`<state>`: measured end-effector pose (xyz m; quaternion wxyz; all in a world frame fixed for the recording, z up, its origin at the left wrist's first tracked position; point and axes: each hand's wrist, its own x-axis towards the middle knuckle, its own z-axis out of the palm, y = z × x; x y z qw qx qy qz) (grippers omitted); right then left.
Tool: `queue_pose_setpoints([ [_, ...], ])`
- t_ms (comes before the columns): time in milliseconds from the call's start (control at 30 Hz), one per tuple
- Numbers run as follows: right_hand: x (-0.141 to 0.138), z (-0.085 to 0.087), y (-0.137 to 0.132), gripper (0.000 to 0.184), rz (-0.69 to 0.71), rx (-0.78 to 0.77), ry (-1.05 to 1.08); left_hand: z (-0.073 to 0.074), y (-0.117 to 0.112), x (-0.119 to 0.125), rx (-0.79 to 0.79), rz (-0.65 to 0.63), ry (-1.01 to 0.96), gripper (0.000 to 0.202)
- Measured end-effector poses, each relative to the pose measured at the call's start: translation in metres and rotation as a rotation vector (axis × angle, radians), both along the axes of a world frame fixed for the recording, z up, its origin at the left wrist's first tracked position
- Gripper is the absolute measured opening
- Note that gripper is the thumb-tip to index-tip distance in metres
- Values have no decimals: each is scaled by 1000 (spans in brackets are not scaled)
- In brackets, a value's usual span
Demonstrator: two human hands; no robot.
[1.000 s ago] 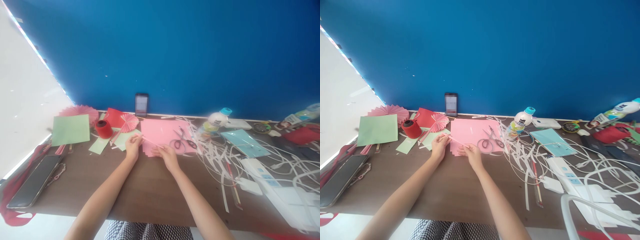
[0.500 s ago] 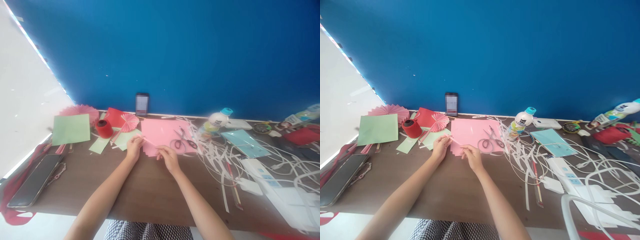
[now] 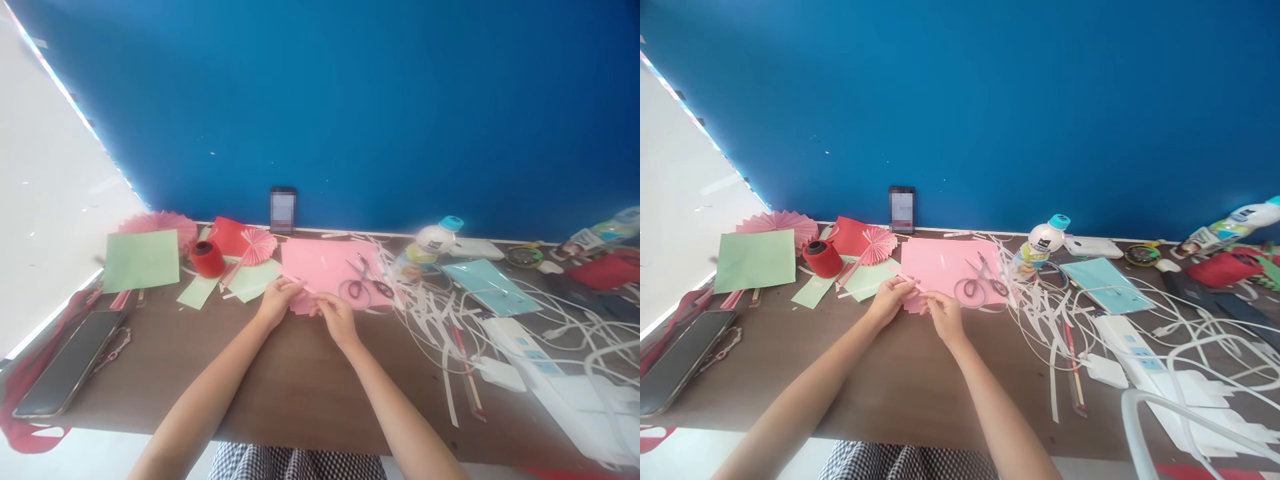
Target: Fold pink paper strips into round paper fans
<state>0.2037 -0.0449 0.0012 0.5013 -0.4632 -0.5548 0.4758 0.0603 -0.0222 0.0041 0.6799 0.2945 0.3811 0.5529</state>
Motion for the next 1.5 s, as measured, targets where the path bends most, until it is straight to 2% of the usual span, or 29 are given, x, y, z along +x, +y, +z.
queue_pose_setpoints([
  [133,-1,-1,2,15,7,-30,49,-2,1,-3,0,21,-14,23],
  [233,0,0,3,15,90,-49,82,-3,2,-2,8,74,-11,26],
  [333,0,1,5,26,168,-71,121,-5,2,-2,33,113,16,29],
  [433,0,-1,7,37,113,-116,106,-6,2,-2,67,110,68,32],
  [600,1,-2,10,34,143,-153,-15,-7,2,-2,86,95,110,36],
  [733,1,-1,10,34,142,-146,0,-7,4,-3,99,100,132,37],
  [900,-2,-3,9,30,173,-220,120,-6,6,-5,122,203,127,39],
  [1067,-1,1,7,25,197,-354,288,-5,5,-4,147,186,73,40],
  [1200,-1,3,6,23,198,-419,328,-5,5,-4,158,176,41,41],
  [1367,-8,-1,5,25,204,-328,229,-5,5,-4,145,218,-5,37],
  [1500,-15,-2,2,28,207,-218,107,-4,4,-4,158,321,-74,35],
])
